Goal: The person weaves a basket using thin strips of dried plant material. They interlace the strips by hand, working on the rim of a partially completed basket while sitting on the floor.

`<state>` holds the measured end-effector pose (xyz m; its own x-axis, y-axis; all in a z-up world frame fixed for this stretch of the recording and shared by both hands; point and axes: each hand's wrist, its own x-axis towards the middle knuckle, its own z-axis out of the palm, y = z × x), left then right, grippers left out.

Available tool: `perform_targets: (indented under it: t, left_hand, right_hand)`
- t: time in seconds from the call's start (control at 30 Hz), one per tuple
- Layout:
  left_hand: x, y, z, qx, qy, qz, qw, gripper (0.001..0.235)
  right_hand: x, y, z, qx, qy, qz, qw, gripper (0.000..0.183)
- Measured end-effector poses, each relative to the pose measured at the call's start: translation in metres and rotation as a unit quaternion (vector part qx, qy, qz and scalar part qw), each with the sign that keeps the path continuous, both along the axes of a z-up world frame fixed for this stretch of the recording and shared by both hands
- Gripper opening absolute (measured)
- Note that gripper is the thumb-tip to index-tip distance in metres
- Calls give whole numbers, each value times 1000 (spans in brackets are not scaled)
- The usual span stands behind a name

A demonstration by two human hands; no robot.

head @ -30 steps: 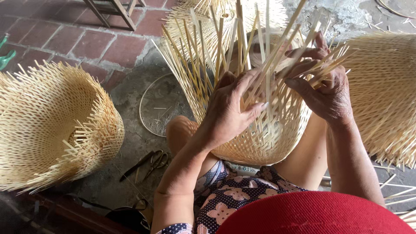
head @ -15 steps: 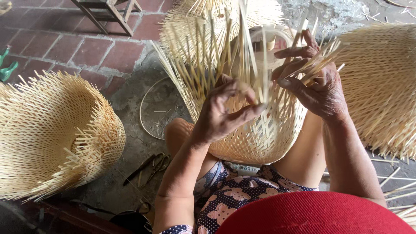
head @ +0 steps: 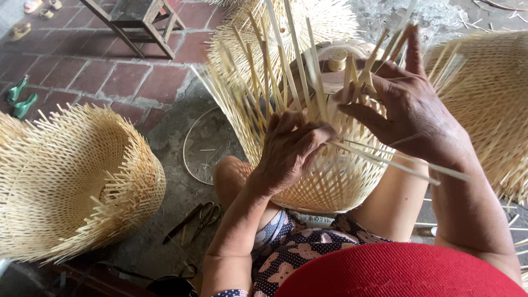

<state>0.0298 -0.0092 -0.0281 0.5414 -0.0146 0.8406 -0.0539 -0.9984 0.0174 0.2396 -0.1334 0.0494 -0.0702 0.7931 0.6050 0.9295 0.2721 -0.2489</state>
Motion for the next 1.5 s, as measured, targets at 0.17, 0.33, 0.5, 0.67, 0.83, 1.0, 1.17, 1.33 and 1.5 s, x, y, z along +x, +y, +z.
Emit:
perform_targets:
  t: [0.17,0.33,0.5,0.67,0.83,1.0,1.17,1.33,1.5]
  left_hand:
    - [1,-3,-4,0,4,2,1000,18]
    - [8,-2,-5,-7,-10,8,1000,16]
    - [6,2,9,-200,15,-104,974,29]
    - [5,-8,21,-300,0,-133,945,30]
    - [10,-7,22,-324,30,-124,937,44]
    - [6,1,11,-238,21,-200,950,25]
    - [4,-4,6,-79,38,-88,992,24]
    - [8,-1,2,-13,31,-42,999,28]
    - [14,-4,1,22,42,-29,998,36]
  right_hand:
    - [-2,15,-5,-98,76,-13,992,27]
    - [-9,30,-14,-128,386,81,910,47]
    - [-9,12,-25,-46,245,-34,968,9]
    - [8,3,-16,46,174,86,980,18]
    - [7,-2,-28,73,34,-57,995,21]
    - [21,22,-37,-51,255,79,962,17]
    - [8,27,-31,-99,280,1,955,20]
    - [1,23,-19,-156,295,-127,934,25]
    - [-5,21,-14,-168,341,-91,920,23]
